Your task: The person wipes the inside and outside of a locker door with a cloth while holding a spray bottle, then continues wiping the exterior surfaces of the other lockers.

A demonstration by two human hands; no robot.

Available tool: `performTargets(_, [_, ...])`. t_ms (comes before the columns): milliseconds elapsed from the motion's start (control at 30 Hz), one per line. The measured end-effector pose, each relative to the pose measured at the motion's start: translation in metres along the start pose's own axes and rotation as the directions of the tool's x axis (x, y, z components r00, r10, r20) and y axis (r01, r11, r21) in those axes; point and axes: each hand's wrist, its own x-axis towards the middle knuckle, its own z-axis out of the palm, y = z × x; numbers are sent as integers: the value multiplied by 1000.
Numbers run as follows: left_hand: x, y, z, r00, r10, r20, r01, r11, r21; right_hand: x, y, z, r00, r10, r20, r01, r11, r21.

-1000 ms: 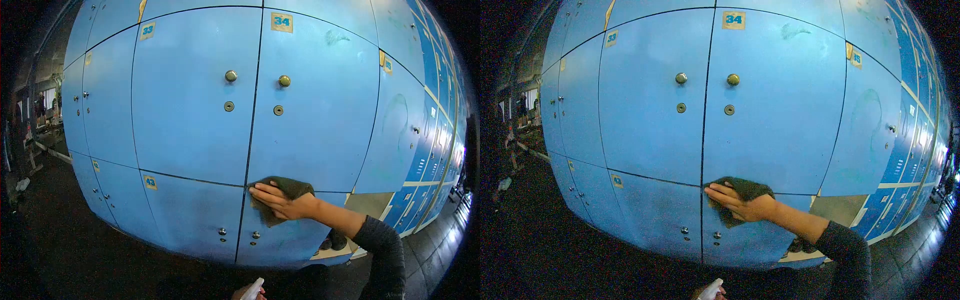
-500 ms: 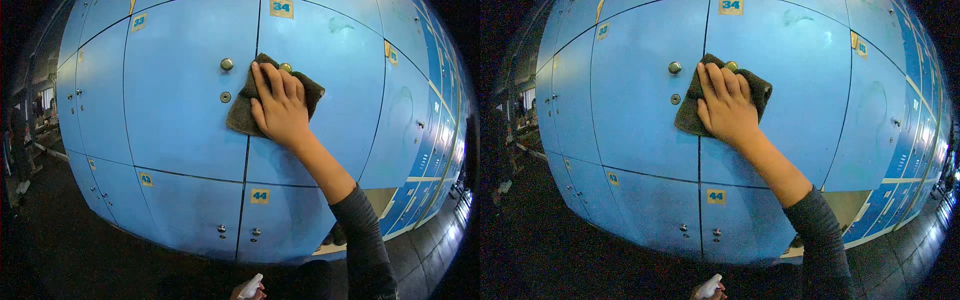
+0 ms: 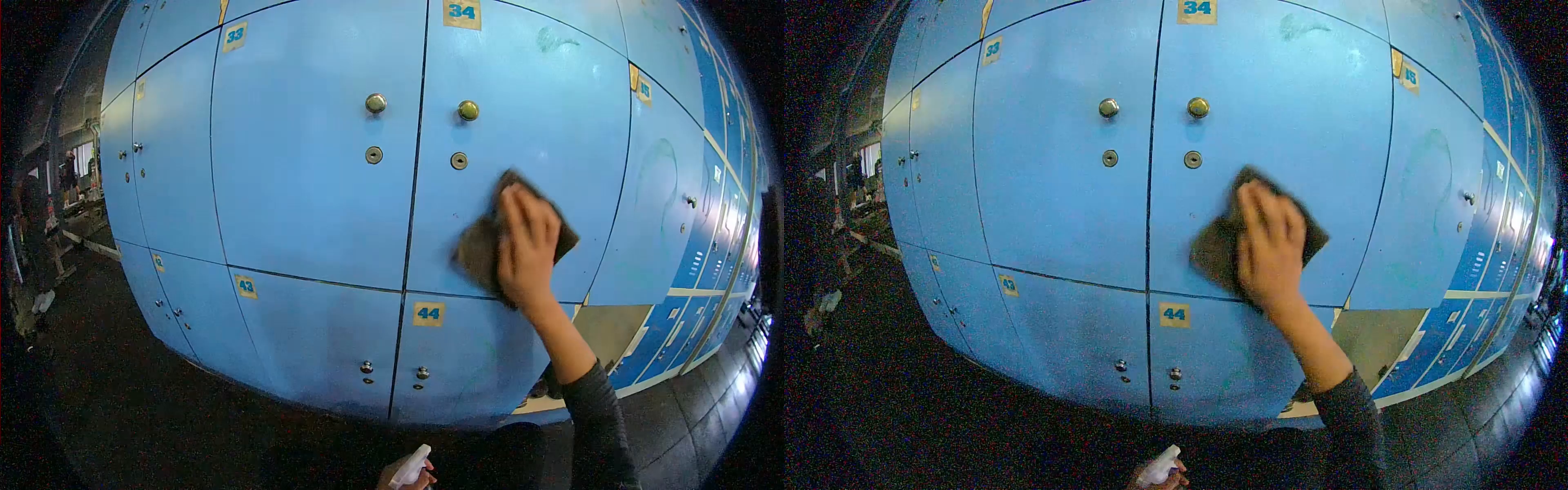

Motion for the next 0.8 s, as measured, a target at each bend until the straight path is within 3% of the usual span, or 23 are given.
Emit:
performTargets(67, [2, 3, -2, 990, 140, 34, -142, 989, 46, 32, 11, 2, 972, 69, -224, -25, 981, 193])
performTargets(100, [4, 8, -2, 998, -52, 29, 52, 998, -18, 49, 13, 3, 953, 116, -282, -27, 953, 301])
performTargets(167, [7, 20, -1, 906, -420, 55, 423, 894, -144, 84, 14, 6, 936, 152, -317, 19, 878, 479])
performTargets(233, [5, 16, -1, 976, -203, 80, 213, 967, -142, 117, 10, 7, 950, 117, -291, 92, 782, 616])
performTargets(267, [4, 14, -1, 992, -91, 92, 103, 984, -142, 128, 9, 10, 957, -26, -288, 164, 869, 467])
performTargets(300, [5, 14, -1, 987, -126, 104, 142, 976, -168, 135, 5, 12, 952, -165, -258, 243, 920, 306])
performTargets(333, [6, 13, -2, 980, -161, 117, 181, 965, -192, 138, -6, 15, 931, -180, -316, 249, 949, 195])
performTargets(367, [8, 13, -3, 972, -194, 130, 219, 951, -217, 138, -6, 18, 940, -140, -313, 212, 954, 211])
performTargets(467, [8, 11, 0, 996, -64, 57, 77, 958, -276, 145, -4, 28, 944, -28, -327, 133, 944, 303])
performTargets(567, [10, -7, -3, 986, -146, 77, 157, 974, -163, 151, -7, 26, 963, 97, -251, -12, 947, 320])
performTargets(667, [12, 1, -2, 989, 134, 60, -138, 988, 73, 144, -2, 24, 955, -26, -296, 122, 944, 308])
performTargets(700, [13, 9, -3, 997, -44, 63, 45, 999, -24, 141, -2, 22, 946, -77, -316, 179, 935, 306])
performTargets(767, [14, 32, -2, 918, -377, 121, 395, 894, -210, 138, -5, 20, 941, -84, -329, 185, 939, 290])
performTargets(800, [14, 27, -1, 945, -300, 126, 321, 927, -196, 140, -6, 23, 942, -62, -329, 163, 943, 289])
